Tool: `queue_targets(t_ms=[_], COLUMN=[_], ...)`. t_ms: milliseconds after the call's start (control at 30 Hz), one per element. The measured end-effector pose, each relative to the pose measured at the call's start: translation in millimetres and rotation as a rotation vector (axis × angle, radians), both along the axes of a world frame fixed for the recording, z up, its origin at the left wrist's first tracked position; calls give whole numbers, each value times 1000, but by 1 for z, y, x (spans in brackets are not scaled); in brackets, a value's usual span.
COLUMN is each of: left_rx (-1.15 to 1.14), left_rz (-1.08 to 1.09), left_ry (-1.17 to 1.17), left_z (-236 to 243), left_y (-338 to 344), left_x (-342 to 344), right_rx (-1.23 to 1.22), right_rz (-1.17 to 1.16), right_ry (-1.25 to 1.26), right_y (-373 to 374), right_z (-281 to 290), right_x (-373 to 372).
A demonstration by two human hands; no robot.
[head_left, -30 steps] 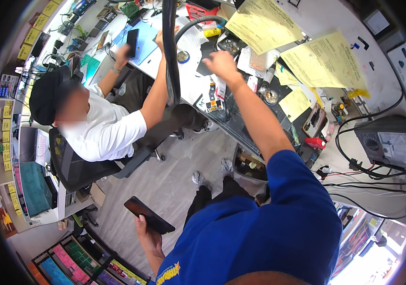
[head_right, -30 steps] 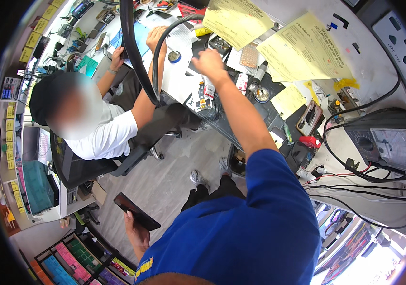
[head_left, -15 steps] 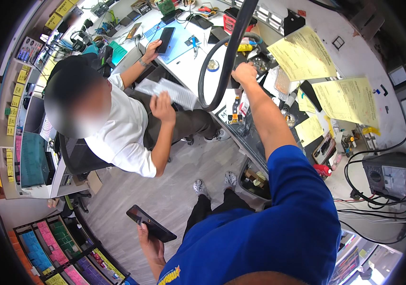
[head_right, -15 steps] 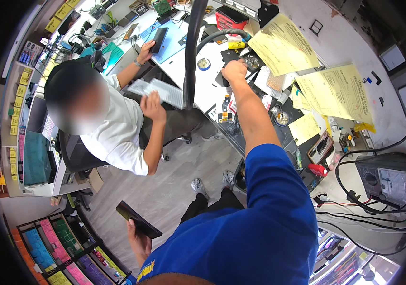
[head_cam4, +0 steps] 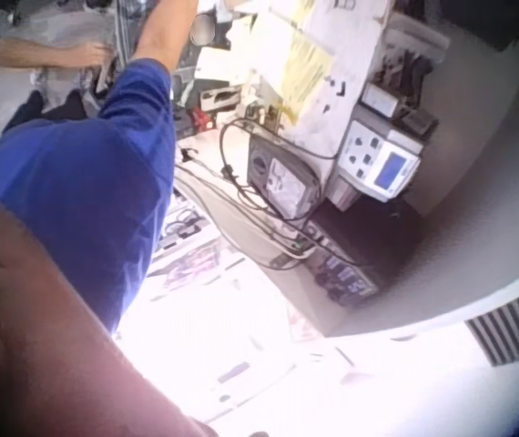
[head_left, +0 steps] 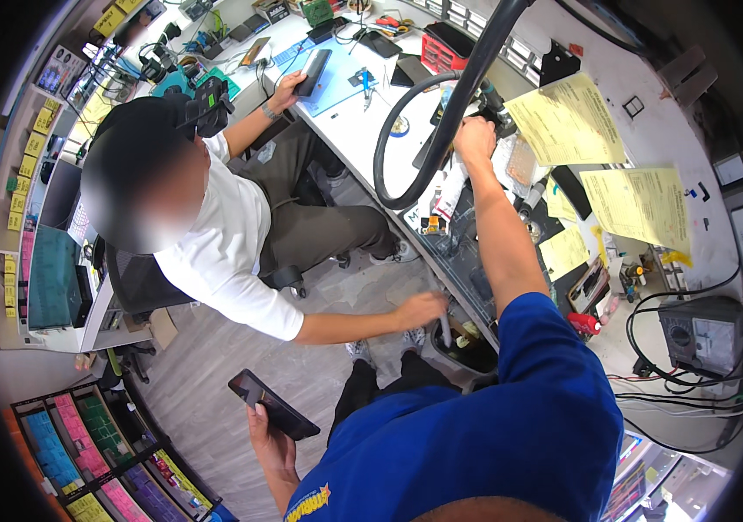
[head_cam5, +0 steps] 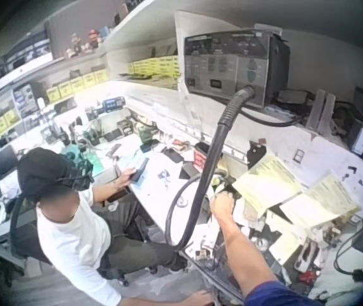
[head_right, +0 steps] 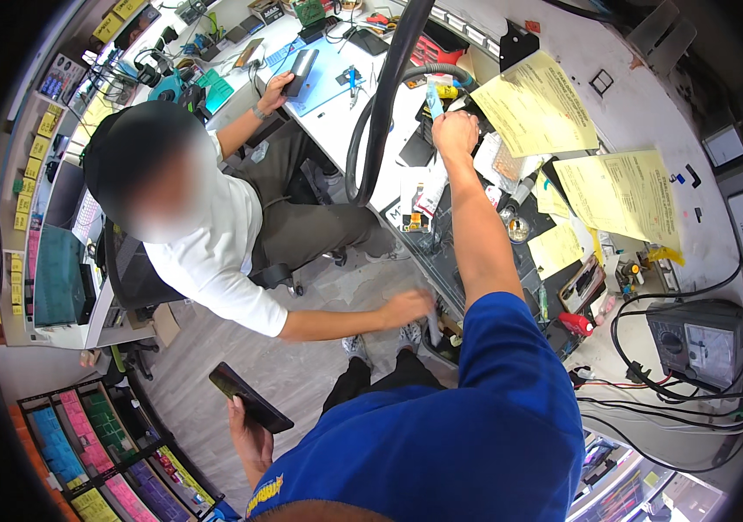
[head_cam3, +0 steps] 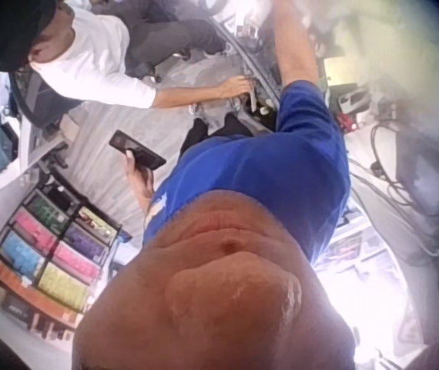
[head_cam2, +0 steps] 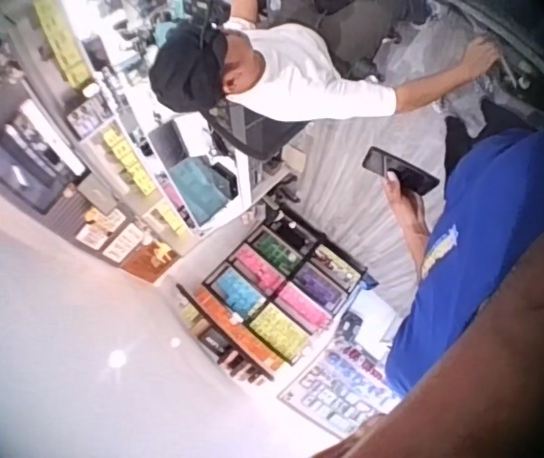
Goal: The person disassembles a small electronic device on a workbench, removes screws, and wipes the surface with a cloth. They then reassemble the device by inserting screws and tightening them with a screwdriver.
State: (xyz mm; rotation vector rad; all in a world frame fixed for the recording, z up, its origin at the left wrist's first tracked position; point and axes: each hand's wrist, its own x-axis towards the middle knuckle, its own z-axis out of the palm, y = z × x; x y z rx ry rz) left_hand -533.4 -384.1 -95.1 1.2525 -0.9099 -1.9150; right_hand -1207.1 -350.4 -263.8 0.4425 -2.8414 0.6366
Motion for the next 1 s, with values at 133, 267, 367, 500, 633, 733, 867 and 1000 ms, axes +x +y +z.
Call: queue_targets(t_ms=[133, 267, 367, 500, 633, 733, 867, 1000], left_rx=[9, 27, 29, 48, -33, -48, -241, -650], left_rz=[-11, 1, -12, -23, -259, -497, -945, -1331], left_ry=[3, -32, -64, -107, -54, -111, 15, 217], left_z=[-3, -7, -10, -11, -5, 0, -4, 3], left_y=[-2, -4, -7, -14, -27, -38, -33, -6], left_x=[2, 9, 14, 13, -19, -69, -145, -200], right_rx=[-308, -387, -328, -291, -935, -730, -957, -1198], right_rz=[-13, 5, -40, -3, 22, 8, 182, 69], right_ry=[-284, -361, -464, -364, -405, -543, -1091, -1263], right_y=[-1, -22, -38, 0, 107, 169, 202, 226], right_z=[-19, -42, -41, -10, 28, 50, 87, 135], right_x=[-13, -30, -37, -13, 78, 184, 335, 442])
